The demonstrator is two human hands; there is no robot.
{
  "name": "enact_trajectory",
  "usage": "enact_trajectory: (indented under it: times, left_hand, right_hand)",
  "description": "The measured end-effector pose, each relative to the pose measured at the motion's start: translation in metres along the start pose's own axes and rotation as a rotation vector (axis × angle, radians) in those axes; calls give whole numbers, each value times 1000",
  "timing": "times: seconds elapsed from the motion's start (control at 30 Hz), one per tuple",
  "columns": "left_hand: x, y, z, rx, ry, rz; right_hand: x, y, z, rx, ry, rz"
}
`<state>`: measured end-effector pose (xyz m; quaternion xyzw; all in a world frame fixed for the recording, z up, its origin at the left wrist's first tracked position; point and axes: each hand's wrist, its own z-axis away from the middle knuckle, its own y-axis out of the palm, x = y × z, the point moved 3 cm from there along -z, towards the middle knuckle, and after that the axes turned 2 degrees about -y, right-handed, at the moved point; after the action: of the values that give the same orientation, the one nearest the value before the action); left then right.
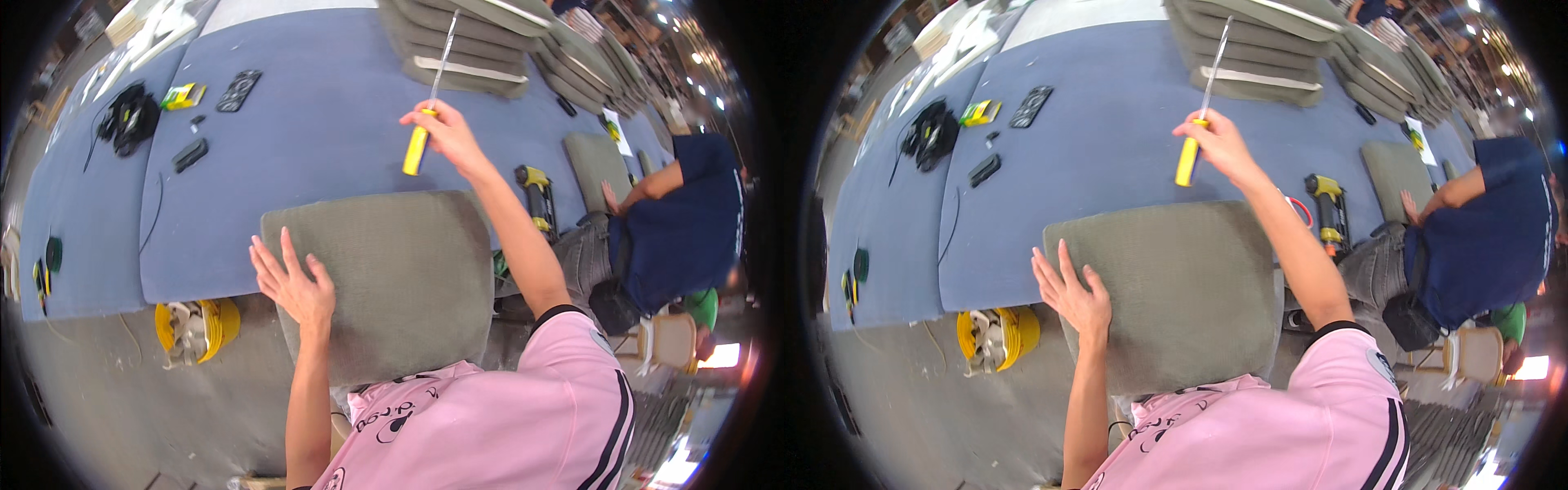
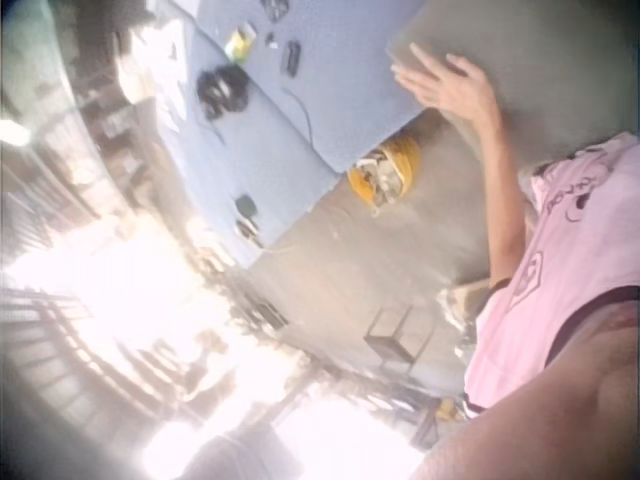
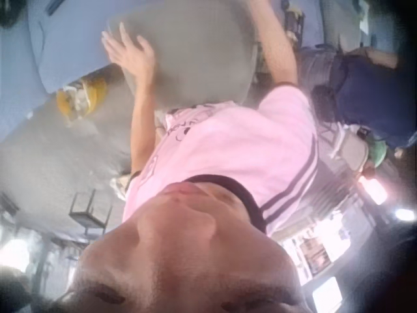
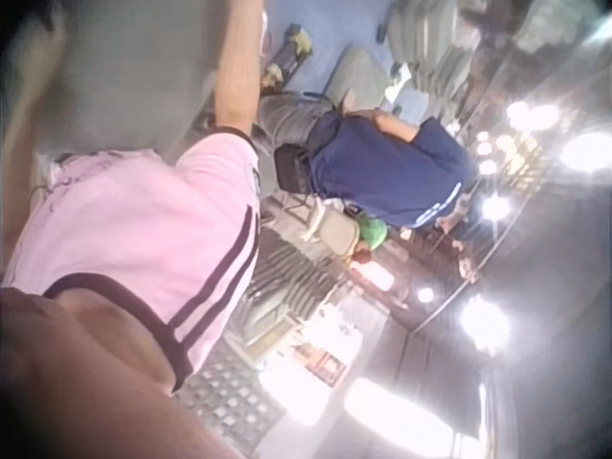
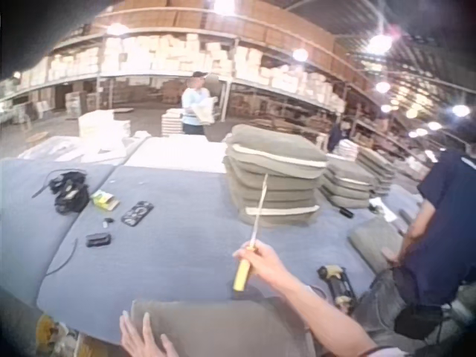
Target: The person trims excess fabric from a cushion using scissors, then uses a staple gun to secure the fabric to the cushion base. The person also uses a screwdriver to adjust or inspect the cushion. Finished cushions are stacked on the table.
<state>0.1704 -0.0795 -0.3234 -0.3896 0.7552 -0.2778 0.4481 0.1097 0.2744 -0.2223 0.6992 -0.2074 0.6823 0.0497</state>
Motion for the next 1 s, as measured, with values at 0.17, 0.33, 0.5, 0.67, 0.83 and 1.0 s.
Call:
enact_trajectory:
  times: [0.17, 0.33, 0.5, 0.67, 0.83, 1.0]
  left_hand:
    - [-7, 3, 2, 98, 122, -63]
    - [4, -7, -47, 107, 314, 93]
    - [11, 12, -91, 237, 213, 257]
    - [9, 19, -89, 237, 154, 214]
    - [9, 28, -89, 259, 147, 211]
    - [20, 31, -90, 281, 121, 225]
  right_hand:
    - [23, -141, 55, -224, -102, 157]
    - [43, -194, 91, -430, -246, 83]
    - [-19, -173, 89, -488, -289, 15]
    - [-30, -159, 105, -414, -312, -83]
    - [-45, -172, 137, -687, -503, -67]
    - [-60, -171, 145, -720, -293, -303]
